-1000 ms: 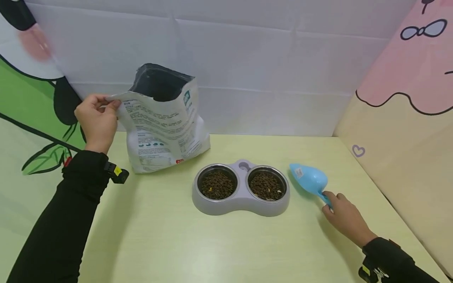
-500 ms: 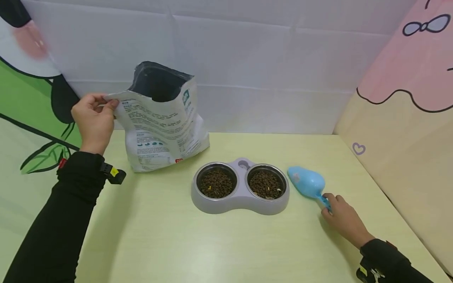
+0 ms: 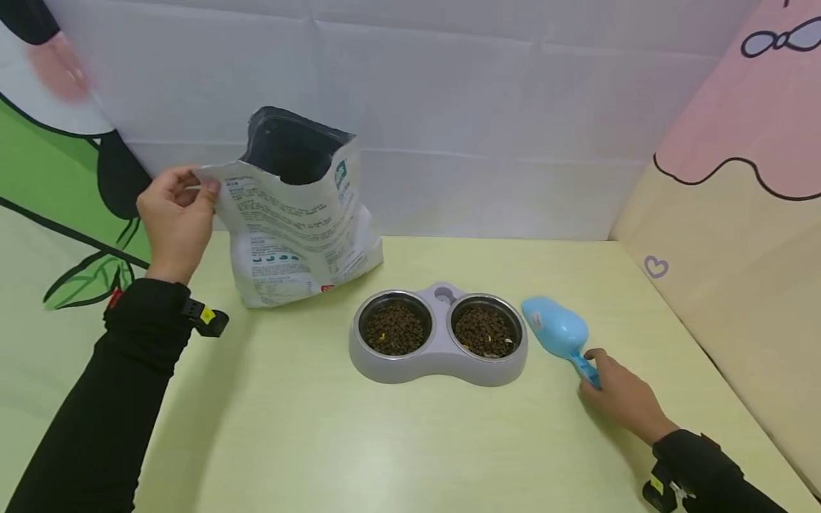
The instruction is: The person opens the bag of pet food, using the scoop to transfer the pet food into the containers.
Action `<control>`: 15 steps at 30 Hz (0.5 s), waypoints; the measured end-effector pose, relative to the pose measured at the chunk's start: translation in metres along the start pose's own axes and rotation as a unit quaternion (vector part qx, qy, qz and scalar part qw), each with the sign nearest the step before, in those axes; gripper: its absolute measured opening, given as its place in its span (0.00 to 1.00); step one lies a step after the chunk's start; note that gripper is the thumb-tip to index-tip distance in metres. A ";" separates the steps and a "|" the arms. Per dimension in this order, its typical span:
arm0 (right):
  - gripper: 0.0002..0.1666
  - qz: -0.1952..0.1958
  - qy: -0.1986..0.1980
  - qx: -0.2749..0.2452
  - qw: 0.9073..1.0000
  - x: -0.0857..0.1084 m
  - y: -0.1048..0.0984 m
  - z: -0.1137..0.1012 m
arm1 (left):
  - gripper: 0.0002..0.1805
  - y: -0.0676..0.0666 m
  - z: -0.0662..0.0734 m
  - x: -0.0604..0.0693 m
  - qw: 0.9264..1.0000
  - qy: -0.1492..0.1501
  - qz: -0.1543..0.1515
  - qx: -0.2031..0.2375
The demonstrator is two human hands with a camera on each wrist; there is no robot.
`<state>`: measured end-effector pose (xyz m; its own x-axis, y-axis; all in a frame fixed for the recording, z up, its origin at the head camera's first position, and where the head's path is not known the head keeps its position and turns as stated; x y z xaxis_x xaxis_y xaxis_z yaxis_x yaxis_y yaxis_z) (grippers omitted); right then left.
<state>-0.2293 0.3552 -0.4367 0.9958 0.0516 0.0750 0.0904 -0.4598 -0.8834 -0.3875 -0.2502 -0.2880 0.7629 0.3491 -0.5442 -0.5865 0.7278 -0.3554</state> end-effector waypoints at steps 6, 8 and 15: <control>0.32 -0.013 0.012 -0.047 0.999 -0.004 -0.002 0.010 | 0.21 0.000 0.004 0.003 0.999 0.001 -0.027 -0.018; 0.33 -0.019 0.020 -0.053 0.998 -0.003 -0.001 0.012 | 0.25 0.000 0.004 0.009 0.999 -0.007 -0.044 -0.025; 0.43 0.006 0.029 -0.041 0.999 0.006 -0.010 0.006 | 0.37 -0.009 0.011 0.060 0.988 0.076 -0.075 -0.107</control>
<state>-0.2243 0.3653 -0.4303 0.9957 -0.0052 0.0928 0.0759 -0.5306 -0.8442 -0.3338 -0.2298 -0.3091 0.8052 0.1420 -0.5757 -0.5267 0.6172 -0.5845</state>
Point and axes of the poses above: each hand's wrist, its own x-axis away from the middle knuckle, its own y-axis out of the palm, z = x × y, the point moved 4 cm from there along -x, towards the middle knuckle, and after that the axes turned 12 degrees about -x, right-handed, at the moved point
